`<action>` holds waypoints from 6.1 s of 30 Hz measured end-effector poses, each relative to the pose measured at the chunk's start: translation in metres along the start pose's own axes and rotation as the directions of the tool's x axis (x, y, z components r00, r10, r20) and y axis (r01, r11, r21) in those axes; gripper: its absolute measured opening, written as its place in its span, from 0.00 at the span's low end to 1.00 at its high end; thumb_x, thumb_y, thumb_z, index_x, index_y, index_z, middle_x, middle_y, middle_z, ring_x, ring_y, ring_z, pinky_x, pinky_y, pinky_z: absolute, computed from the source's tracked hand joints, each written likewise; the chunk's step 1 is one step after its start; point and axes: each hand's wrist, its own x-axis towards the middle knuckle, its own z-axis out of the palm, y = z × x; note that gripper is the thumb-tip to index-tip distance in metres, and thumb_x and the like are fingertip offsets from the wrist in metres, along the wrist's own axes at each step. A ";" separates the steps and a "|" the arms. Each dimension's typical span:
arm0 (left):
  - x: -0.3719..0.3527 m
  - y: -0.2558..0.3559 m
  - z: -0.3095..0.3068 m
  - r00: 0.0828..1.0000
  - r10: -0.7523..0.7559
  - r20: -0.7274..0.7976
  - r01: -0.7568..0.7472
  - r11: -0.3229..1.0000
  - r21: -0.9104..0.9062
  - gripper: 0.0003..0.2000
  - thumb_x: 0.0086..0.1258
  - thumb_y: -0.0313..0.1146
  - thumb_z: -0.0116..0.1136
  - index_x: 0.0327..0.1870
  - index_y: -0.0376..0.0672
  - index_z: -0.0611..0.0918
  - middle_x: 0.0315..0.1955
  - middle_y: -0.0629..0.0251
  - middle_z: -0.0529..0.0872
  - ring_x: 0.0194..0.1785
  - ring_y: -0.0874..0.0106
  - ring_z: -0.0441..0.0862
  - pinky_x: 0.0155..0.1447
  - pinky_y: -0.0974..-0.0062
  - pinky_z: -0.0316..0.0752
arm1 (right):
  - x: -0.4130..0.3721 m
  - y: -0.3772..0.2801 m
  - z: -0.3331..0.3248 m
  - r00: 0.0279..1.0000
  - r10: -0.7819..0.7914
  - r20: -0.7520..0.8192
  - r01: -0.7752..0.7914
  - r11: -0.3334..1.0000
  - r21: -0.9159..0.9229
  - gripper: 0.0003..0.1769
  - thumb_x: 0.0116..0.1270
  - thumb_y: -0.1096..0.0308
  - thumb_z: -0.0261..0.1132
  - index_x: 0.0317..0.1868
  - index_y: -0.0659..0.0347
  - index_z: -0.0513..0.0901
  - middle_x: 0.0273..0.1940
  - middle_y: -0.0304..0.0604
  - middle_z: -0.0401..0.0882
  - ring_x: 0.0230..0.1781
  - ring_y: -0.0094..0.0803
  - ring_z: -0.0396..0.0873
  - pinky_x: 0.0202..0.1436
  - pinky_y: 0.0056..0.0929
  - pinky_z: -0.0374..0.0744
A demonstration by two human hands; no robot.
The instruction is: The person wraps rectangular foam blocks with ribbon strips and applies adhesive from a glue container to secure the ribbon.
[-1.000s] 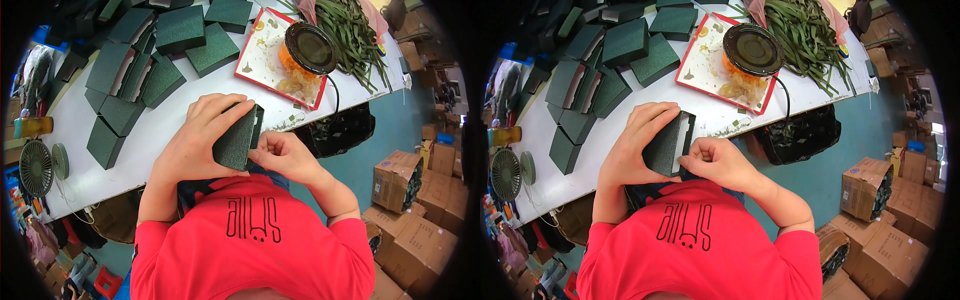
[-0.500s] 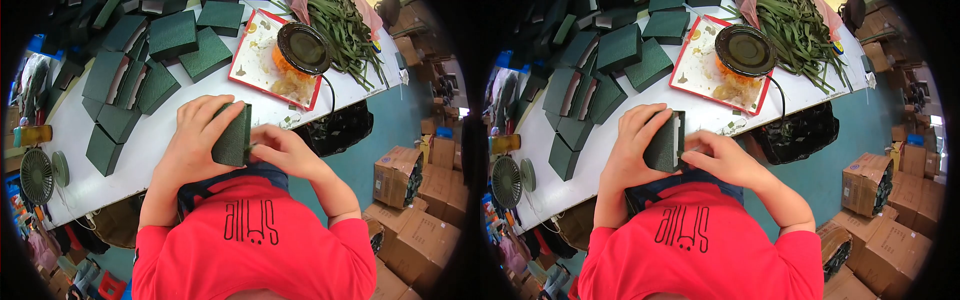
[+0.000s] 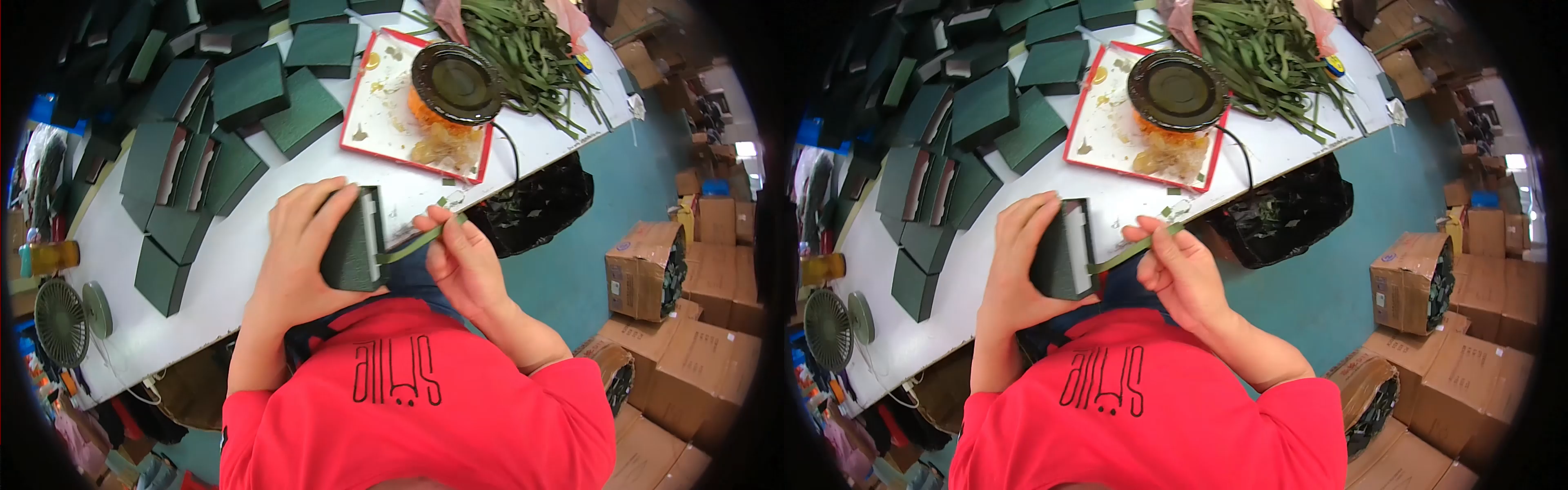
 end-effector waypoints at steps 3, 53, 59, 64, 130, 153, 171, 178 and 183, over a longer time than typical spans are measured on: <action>-0.010 -0.011 -0.007 0.999 -0.012 -0.040 0.014 0.998 0.056 0.51 0.37 0.44 0.84 0.69 0.41 0.73 0.64 0.54 0.75 0.67 0.50 0.71 0.70 0.53 0.64 | 0.004 -0.024 -0.013 0.990 -0.093 -0.108 0.104 0.989 0.101 0.18 0.81 0.62 0.58 0.63 0.64 0.78 0.54 0.45 0.85 0.31 0.19 0.81 0.33 0.17 0.80; 0.010 -0.003 0.011 0.994 0.069 0.090 -0.062 0.995 -0.077 0.54 0.36 0.43 0.87 0.72 0.40 0.70 0.66 0.54 0.74 0.68 0.49 0.70 0.71 0.54 0.65 | 0.038 -0.082 0.005 0.984 -0.167 0.054 0.173 0.859 -0.483 0.09 0.74 0.65 0.66 0.37 0.62 0.81 0.21 0.27 0.69 0.17 0.12 0.59 0.20 0.16 0.54; 0.008 -0.001 0.006 0.993 0.056 0.109 -0.026 0.964 -0.264 0.57 0.37 0.42 0.86 0.75 0.42 0.66 0.66 0.55 0.75 0.69 0.50 0.69 0.71 0.56 0.65 | 0.022 -0.068 0.034 0.967 0.186 0.175 -0.031 0.765 -0.644 0.10 0.74 0.64 0.67 0.37 0.62 0.82 0.25 0.28 0.76 0.21 0.11 0.67 0.23 0.16 0.63; 0.008 -0.001 0.005 0.991 0.081 0.106 -0.049 0.959 -0.280 0.57 0.37 0.41 0.86 0.75 0.42 0.66 0.65 0.55 0.75 0.68 0.51 0.70 0.71 0.56 0.65 | 0.027 -0.062 0.036 0.945 0.274 0.180 -0.067 0.698 -0.713 0.12 0.73 0.62 0.68 0.35 0.62 0.81 0.26 0.27 0.79 0.23 0.10 0.70 0.25 0.17 0.67; -0.020 -0.009 -0.041 0.999 0.002 0.043 -0.011 0.979 0.202 0.15 0.49 0.19 0.64 0.20 0.39 0.67 0.72 0.39 0.68 0.78 0.39 0.61 0.77 0.45 0.55 | 0.107 -0.163 -0.066 0.500 -0.835 0.228 0.329 -0.060 -0.942 0.10 0.56 0.70 0.76 0.26 0.63 0.82 0.59 0.47 0.77 0.41 0.37 0.81 0.46 0.35 0.78; -0.009 -0.005 -0.023 0.962 -0.224 0.156 0.134 0.885 0.445 0.39 0.39 0.39 0.82 0.61 0.50 0.82 0.67 0.54 0.74 0.68 0.54 0.70 0.66 0.49 0.59 | 0.045 -0.071 0.009 0.872 -0.480 -0.090 0.407 0.816 -0.411 0.11 0.75 0.73 0.65 0.53 0.69 0.78 0.35 0.38 0.82 0.30 0.21 0.79 0.38 0.22 0.80; -0.011 -0.006 -0.018 0.962 -0.241 0.129 0.158 0.876 0.456 0.42 0.39 0.39 0.83 0.64 0.51 0.80 0.67 0.58 0.73 0.70 0.57 0.69 0.73 0.41 0.53 | 0.073 -0.078 -0.008 0.921 -0.382 -0.077 0.328 0.868 -0.373 0.11 0.74 0.64 0.68 0.38 0.61 0.79 0.26 0.29 0.73 0.20 0.11 0.59 0.21 0.17 0.56; -0.013 -0.008 -0.018 0.960 -0.250 0.129 0.169 0.879 0.446 0.44 0.36 0.38 0.83 0.65 0.50 0.79 0.69 0.58 0.72 0.71 0.55 0.68 0.75 0.44 0.53 | 0.080 -0.078 -0.004 0.916 -0.387 -0.107 0.312 0.855 -0.415 0.13 0.73 0.62 0.70 0.34 0.59 0.79 0.26 0.30 0.73 0.19 0.12 0.59 0.20 0.17 0.57; -0.014 -0.008 -0.017 0.960 -0.251 0.125 0.173 0.881 0.441 0.44 0.36 0.38 0.83 0.64 0.50 0.80 0.69 0.59 0.72 0.71 0.56 0.68 0.75 0.44 0.53 | 0.082 -0.079 -0.001 0.908 -0.397 -0.135 0.304 0.844 -0.442 0.14 0.72 0.62 0.70 0.31 0.58 0.77 0.25 0.31 0.73 0.18 0.13 0.60 0.20 0.17 0.58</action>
